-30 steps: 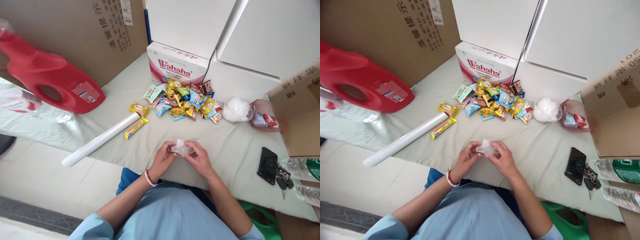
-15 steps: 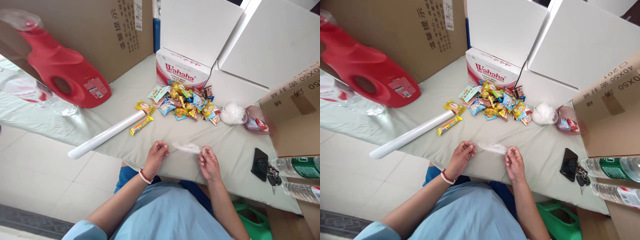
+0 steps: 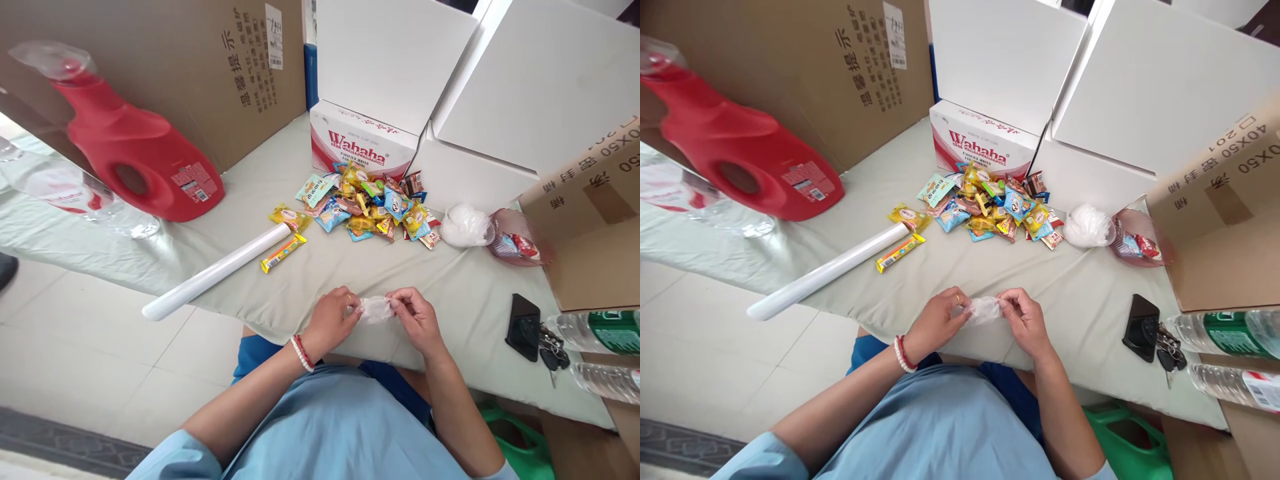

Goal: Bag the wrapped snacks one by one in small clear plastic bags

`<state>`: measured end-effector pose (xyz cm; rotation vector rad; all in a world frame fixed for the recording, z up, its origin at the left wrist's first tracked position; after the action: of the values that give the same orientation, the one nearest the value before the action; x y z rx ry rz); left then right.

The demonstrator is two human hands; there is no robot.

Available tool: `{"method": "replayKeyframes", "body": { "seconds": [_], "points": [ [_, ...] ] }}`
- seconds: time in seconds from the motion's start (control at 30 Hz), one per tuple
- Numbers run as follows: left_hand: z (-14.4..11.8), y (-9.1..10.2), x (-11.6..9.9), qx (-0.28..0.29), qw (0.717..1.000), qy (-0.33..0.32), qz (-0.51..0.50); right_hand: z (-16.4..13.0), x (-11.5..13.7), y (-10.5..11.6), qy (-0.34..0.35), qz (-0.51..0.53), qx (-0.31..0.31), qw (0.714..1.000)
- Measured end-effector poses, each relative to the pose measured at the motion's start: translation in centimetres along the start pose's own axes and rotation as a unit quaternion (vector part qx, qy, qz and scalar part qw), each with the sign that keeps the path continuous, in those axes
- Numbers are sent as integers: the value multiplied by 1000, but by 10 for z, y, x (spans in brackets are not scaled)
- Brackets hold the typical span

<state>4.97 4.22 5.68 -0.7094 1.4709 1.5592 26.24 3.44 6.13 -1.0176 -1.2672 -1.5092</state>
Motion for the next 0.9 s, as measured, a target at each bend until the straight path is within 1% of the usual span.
{"method": "replayKeyframes", "body": {
  "seconds": [0.03, 0.07, 0.1, 0.13, 0.17, 0.2, 0.23, 0.3, 0.33, 0.4, 0.43, 0.5, 0.53, 0.57, 0.6, 0.63, 0.67, 0.73, 0.77, 0.8, 0.83, 0.9],
  "points": [
    [1, -4, 2, -3, 1000, 21, -23, 2, -1, 3, -6, 15, -44, 999],
    [2, -6, 3, -27, 998, 41, -45, 2, -4, 5, -18, 34, -96, 995],
    [2, -7, 3, -67, 994, 61, -65, 0, -7, 5, -35, 55, -140, 988],
    [1, -8, 3, -108, 988, 77, -81, -3, -11, 1, -52, 71, -167, 982],
    [1, -10, 1, -137, 982, 88, -99, -7, -15, -5, -71, 81, -171, 979],
    [1, -13, -1, -149, 977, 94, -121, -11, -18, -12, -91, 84, -157, 980],
    [1, -16, -4, -144, 973, 95, -150, -15, -21, -20, -112, 81, -135, 981],
    [4, -20, -7, -113, 964, 102, -216, -18, -25, -28, -158, 82, -105, 978],
    [6, -21, -7, -94, 956, 115, -253, -17, -26, -26, -180, 95, -101, 974],
    [11, -19, 0, -60, 926, 170, -332, -10, -27, -12, -213, 138, -102, 962],
    [14, -17, 4, -46, 905, 207, -369, -5, -27, -2, -226, 162, -96, 956],
    [18, -14, 14, -19, 861, 272, -429, 6, -29, 17, -258, 198, -65, 943],
    [20, -14, 19, -13, 845, 292, -449, 11, -32, 24, -276, 205, -47, 938],
    [21, -14, 23, -16, 834, 305, -460, 14, -35, 30, -289, 202, -34, 935],
    [21, -15, 27, -28, 829, 312, -463, 17, -37, 34, -290, 187, -41, 938],
    [21, -16, 31, -48, 829, 315, -460, 19, -40, 37, -277, 160, -67, 945],
    [20, -17, 34, -73, 831, 316, -451, 20, -40, 39, -249, 126, -108, 954],
    [18, -20, 38, -116, 841, 310, -427, 16, -35, 37, -173, 56, -191, 965],
    [17, -22, 38, -128, 848, 304, -415, 13, -30, 33, -134, 28, -216, 967],
    [15, -24, 38, -134, 855, 298, -403, 9, -23, 27, -97, 3, -224, 970],
    [14, -25, 37, -136, 862, 291, -391, 6, -15, 20, -63, -19, -215, 974],
    [12, -26, 35, -130, 876, 281, -368, 4, 0, 3, 0, -62, -166, 984]
  ]
}}
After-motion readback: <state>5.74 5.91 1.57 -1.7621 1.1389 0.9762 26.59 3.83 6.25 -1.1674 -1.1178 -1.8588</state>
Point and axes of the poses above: each hand's wrist, its own z-axis towards the middle knuckle, its own y-axis out of the back of the hand, x = y × z, the point moved 4 cm from there along z, towards the middle knuckle, and after that the axes turned 9 degrees about -x, right-handed, at the moved point
